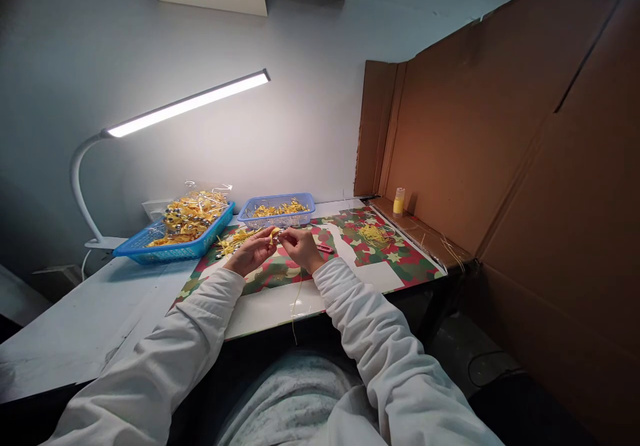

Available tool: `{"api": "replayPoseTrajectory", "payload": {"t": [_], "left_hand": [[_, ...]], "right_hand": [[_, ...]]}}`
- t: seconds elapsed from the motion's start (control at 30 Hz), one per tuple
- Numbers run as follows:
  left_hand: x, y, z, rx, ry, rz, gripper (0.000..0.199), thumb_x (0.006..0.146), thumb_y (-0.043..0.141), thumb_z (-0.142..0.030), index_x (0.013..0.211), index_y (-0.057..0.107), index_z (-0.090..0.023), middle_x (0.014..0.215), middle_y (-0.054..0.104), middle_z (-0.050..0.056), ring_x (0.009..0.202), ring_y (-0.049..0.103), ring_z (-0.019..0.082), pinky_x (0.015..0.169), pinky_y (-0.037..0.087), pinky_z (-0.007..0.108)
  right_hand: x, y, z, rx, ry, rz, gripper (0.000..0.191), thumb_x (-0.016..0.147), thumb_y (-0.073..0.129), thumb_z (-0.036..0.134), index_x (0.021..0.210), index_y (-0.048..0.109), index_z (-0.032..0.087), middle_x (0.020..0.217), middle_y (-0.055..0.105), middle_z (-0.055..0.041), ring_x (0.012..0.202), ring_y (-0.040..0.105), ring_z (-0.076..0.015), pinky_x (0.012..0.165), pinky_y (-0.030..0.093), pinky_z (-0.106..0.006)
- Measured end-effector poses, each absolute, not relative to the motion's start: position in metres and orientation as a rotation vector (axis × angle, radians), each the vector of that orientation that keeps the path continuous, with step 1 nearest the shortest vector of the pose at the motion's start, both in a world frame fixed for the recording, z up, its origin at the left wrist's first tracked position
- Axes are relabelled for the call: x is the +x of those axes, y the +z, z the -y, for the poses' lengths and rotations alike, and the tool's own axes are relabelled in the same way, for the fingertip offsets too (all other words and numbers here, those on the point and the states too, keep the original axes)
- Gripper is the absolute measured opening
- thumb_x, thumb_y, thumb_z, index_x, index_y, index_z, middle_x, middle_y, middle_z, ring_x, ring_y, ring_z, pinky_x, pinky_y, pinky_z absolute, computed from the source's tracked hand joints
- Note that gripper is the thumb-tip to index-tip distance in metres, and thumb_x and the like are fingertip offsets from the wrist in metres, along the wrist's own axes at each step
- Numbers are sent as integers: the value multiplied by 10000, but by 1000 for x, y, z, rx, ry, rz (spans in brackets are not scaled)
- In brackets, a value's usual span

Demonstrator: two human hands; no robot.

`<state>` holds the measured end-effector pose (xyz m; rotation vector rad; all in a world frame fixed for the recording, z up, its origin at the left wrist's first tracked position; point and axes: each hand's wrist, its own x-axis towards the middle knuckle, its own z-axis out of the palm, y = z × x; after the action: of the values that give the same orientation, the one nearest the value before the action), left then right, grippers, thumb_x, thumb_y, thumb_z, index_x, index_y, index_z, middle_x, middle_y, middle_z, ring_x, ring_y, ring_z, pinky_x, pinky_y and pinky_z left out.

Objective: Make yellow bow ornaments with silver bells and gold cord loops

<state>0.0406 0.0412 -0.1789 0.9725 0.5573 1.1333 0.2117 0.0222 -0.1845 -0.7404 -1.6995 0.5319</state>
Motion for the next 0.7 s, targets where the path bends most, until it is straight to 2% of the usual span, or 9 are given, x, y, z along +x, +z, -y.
{"api": "replayPoseTrajectory", "payload": {"t": [0.23, 0.53, 0.7], "left_hand": [[40, -180, -41, 991, 1120, -583, 175, 880, 645, -108, 1054, 644, -112, 878, 669, 13, 656, 612, 88, 602, 549, 220], [42, -181, -41, 1011, 1110, -613, 208, 870, 654, -94, 1077, 648, -110, 874, 677, 15, 637, 616, 79, 585, 556, 208], [43, -181, -41, 1034, 1132, -629, 213, 853, 665, -74, 1062, 657, -109, 859, 679, 9, 646, 621, 84, 591, 551, 211]], "right_hand": [[211, -190, -28, -747, 533, 1710, 194, 811, 557, 322, 744, 658, 170, 605, 550, 9, 572, 457, -119, 578, 395, -248], [212, -184, -21, -721, 586, 1728, 294, 847, 572, 422, 726, 673, 173, 626, 574, -9, 604, 484, -134, 586, 408, -259], [212, -184, -21, -733, 592, 1721, 279, 848, 574, 410, 739, 662, 169, 648, 584, -9, 603, 480, -130, 593, 411, -259]]}}
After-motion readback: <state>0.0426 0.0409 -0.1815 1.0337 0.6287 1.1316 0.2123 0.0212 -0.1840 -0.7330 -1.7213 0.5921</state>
